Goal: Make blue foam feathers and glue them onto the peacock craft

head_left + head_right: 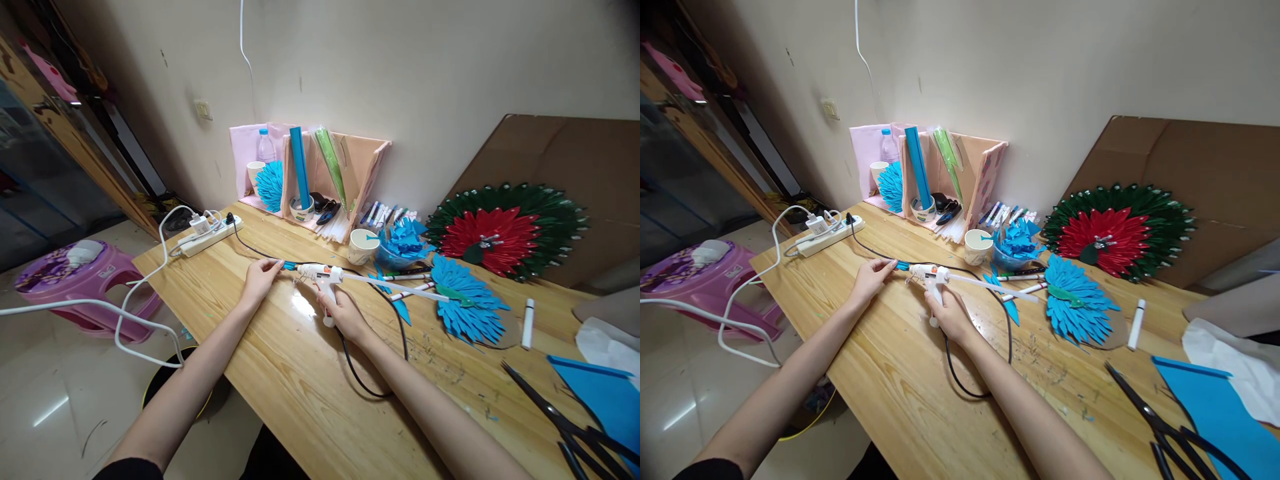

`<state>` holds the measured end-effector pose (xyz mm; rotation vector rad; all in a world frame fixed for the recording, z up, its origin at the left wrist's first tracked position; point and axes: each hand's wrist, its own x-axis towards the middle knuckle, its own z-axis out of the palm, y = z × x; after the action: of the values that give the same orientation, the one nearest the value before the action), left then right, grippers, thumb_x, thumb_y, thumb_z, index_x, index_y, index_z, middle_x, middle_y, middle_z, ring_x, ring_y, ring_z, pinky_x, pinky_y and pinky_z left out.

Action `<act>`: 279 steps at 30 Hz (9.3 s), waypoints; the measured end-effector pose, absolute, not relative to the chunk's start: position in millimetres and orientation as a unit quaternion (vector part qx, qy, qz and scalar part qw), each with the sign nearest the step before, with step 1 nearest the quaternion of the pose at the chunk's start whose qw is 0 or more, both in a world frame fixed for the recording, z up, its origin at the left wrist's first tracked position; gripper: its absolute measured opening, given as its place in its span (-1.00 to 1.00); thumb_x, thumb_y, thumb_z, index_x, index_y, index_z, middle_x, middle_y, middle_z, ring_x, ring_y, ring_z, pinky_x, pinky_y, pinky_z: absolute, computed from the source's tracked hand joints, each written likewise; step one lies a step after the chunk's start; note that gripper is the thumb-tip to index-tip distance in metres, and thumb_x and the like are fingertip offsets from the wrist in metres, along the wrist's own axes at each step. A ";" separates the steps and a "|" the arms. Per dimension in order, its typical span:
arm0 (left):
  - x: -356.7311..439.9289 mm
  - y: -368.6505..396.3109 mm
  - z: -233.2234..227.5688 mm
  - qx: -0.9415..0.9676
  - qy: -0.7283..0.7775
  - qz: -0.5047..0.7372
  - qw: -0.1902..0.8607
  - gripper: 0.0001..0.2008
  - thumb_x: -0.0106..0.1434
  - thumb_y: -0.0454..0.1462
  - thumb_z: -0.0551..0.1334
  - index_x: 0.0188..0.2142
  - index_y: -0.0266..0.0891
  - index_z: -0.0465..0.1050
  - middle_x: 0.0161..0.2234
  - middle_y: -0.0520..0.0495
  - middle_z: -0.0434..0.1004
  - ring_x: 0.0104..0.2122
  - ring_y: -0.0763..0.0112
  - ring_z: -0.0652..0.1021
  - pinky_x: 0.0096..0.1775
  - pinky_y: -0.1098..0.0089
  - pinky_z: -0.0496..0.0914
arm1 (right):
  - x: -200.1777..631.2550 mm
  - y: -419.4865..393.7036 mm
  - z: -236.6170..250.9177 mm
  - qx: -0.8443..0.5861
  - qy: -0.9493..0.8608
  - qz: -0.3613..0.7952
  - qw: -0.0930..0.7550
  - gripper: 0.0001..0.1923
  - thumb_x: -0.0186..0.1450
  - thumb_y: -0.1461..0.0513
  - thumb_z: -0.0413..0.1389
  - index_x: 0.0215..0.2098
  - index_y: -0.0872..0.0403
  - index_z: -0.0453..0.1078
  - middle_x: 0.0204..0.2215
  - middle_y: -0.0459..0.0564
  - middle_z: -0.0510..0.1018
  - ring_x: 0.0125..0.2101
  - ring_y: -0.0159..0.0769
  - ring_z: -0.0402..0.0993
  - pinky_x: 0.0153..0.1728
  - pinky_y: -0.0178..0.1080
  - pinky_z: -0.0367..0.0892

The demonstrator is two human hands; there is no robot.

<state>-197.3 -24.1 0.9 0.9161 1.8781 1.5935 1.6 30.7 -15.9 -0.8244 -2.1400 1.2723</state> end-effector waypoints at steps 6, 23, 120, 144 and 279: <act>-199.4 -24.3 2.1 0.331 0.680 0.603 0.252 -0.70 -0.06 -0.10 0.31 -0.45 -0.33 0.51 -0.49 -0.11 0.56 -0.47 0.38 0.51 -0.41 0.43 0.36 | 2.0 31.4 -12.4 -0.314 -0.799 0.427 0.283 -0.70 0.27 0.05 -0.09 -0.43 0.09 0.29 -0.59 -0.12 0.39 -0.53 -0.35 0.31 -0.47 -0.33 0.15; -165.1 -22.1 10.1 0.369 0.659 0.561 0.337 -0.58 -0.14 -0.02 0.35 -0.43 -0.34 0.50 -0.53 -0.08 0.52 -0.52 0.41 0.48 -0.50 0.49 0.31 | -3.0 62.1 6.0 -0.336 -0.860 0.233 0.306 -0.73 0.32 0.13 -0.09 -0.16 0.13 0.31 -0.31 0.07 0.43 -0.25 -0.21 0.31 -0.23 -0.21 0.22; 55.8 37.2 -8.4 0.609 0.460 0.405 0.504 -0.69 0.21 -0.10 0.10 -0.54 -0.27 0.32 -0.58 0.02 0.37 -0.52 0.47 0.36 -0.42 0.44 0.23 | 225.6 27.2 -7.5 -0.411 -0.811 0.136 0.394 -0.92 0.31 0.27 -0.03 -0.30 0.08 0.29 -0.39 0.00 0.44 -0.33 -0.30 0.37 -0.29 -0.24 0.30; 55.4 37.5 -9.7 0.616 0.471 0.411 0.479 -0.69 0.22 -0.11 0.09 -0.53 -0.27 0.31 -0.58 0.05 0.33 -0.52 0.48 0.34 -0.43 0.45 0.21 | 224.9 26.1 -7.5 -0.413 -0.797 0.132 0.421 -0.94 0.28 0.28 0.03 -0.31 0.06 0.34 -0.42 -0.03 0.48 -0.35 -0.31 0.40 -0.32 -0.24 0.33; 52.9 31.8 -11.0 0.621 0.544 0.433 0.361 -0.84 0.17 -0.23 0.11 -0.30 -0.24 0.37 -0.48 -0.01 0.44 -0.46 0.39 0.47 -0.39 0.43 0.28 | 227.1 35.3 -17.5 -0.517 -0.650 0.263 0.492 -0.81 0.25 0.14 0.03 -0.36 0.08 0.40 -0.37 0.03 0.52 -0.34 -0.24 0.45 -0.31 -0.22 0.38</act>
<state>52.9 31.8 -11.0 1.6009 1.4022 1.1158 227.1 35.3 -17.5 -1.2539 -1.5773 0.6392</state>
